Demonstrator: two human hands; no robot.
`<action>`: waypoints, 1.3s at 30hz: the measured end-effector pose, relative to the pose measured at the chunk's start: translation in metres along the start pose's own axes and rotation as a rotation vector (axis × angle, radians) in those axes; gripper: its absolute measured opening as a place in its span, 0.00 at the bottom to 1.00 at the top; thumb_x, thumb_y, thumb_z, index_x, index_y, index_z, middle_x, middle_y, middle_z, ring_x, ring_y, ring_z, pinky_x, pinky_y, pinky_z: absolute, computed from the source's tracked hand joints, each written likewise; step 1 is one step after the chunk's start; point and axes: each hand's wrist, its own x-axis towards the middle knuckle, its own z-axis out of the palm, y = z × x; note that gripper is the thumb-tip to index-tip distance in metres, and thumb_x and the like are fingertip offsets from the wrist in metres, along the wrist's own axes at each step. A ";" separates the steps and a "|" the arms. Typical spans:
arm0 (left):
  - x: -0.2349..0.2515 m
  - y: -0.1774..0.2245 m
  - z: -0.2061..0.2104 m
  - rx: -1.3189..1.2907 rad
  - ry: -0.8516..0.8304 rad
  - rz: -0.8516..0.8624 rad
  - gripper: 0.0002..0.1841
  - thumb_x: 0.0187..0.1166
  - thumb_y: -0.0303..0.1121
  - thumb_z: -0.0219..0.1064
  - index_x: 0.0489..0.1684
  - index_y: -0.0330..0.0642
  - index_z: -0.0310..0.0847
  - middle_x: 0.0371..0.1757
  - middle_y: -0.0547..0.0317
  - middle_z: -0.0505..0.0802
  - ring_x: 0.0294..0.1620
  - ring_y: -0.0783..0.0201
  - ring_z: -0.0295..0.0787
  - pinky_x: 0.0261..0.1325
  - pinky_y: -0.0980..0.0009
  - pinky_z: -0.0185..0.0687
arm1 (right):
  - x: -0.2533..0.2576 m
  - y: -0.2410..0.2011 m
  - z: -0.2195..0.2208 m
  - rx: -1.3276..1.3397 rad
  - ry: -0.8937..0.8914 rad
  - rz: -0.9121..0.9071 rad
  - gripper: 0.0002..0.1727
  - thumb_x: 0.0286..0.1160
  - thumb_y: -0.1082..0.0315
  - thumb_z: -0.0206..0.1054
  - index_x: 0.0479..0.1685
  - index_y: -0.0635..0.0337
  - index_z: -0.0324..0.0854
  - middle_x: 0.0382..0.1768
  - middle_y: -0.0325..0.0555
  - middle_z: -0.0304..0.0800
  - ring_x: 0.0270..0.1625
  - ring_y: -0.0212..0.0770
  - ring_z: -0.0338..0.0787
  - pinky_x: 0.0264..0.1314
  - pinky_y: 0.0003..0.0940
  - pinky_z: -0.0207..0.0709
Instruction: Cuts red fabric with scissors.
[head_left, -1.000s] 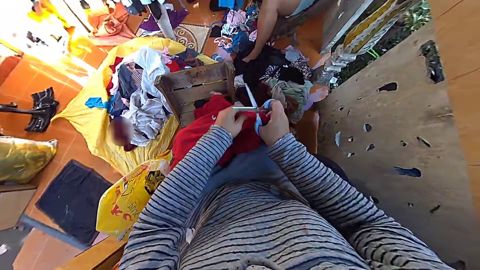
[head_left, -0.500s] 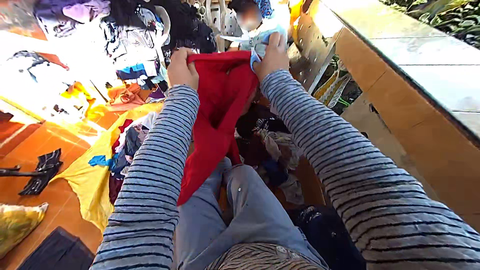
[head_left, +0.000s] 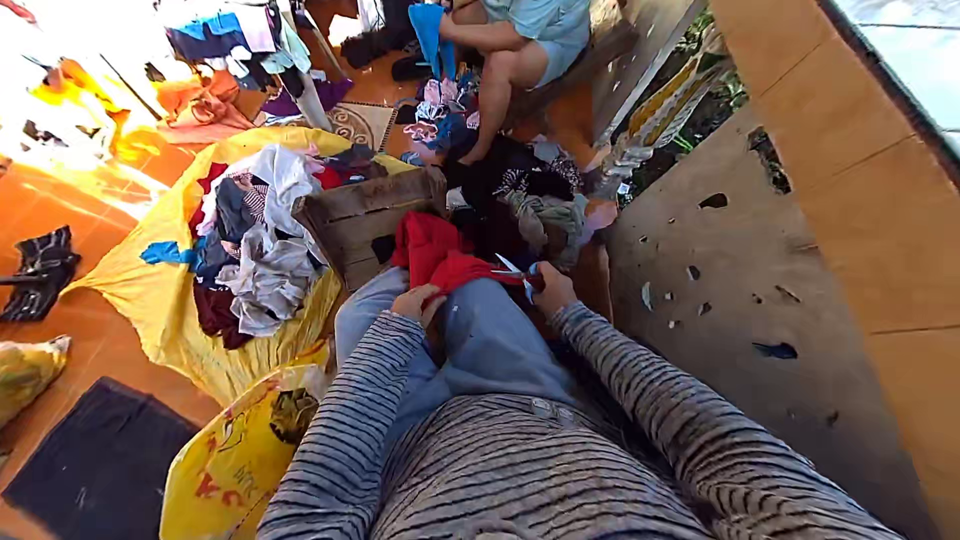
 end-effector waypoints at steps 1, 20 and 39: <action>-0.015 0.006 0.001 -0.044 0.111 0.095 0.17 0.86 0.36 0.63 0.57 0.30 0.89 0.57 0.40 0.95 0.62 0.48 0.92 0.73 0.51 0.81 | -0.021 0.005 0.000 0.030 0.059 -0.024 0.25 0.64 0.76 0.72 0.64 0.75 0.78 0.60 0.70 0.87 0.63 0.65 0.88 0.69 0.61 0.78; -0.060 0.076 0.061 -0.122 -0.160 0.209 0.18 0.77 0.31 0.67 0.58 0.22 0.81 0.60 0.30 0.88 0.57 0.41 0.91 0.62 0.52 0.86 | -0.087 0.037 -0.067 0.457 -0.670 -0.125 0.22 0.67 0.49 0.73 0.43 0.59 0.81 0.30 0.27 0.85 0.28 0.18 0.80 0.34 0.17 0.75; -0.064 0.063 0.077 -0.108 0.090 0.339 0.23 0.71 0.43 0.78 0.44 0.24 0.89 0.41 0.35 0.94 0.43 0.42 0.95 0.51 0.50 0.90 | -0.081 0.083 -0.079 0.239 -1.342 0.083 0.23 0.76 0.45 0.63 0.31 0.58 0.79 0.21 0.37 0.86 0.22 0.33 0.89 0.29 0.25 0.83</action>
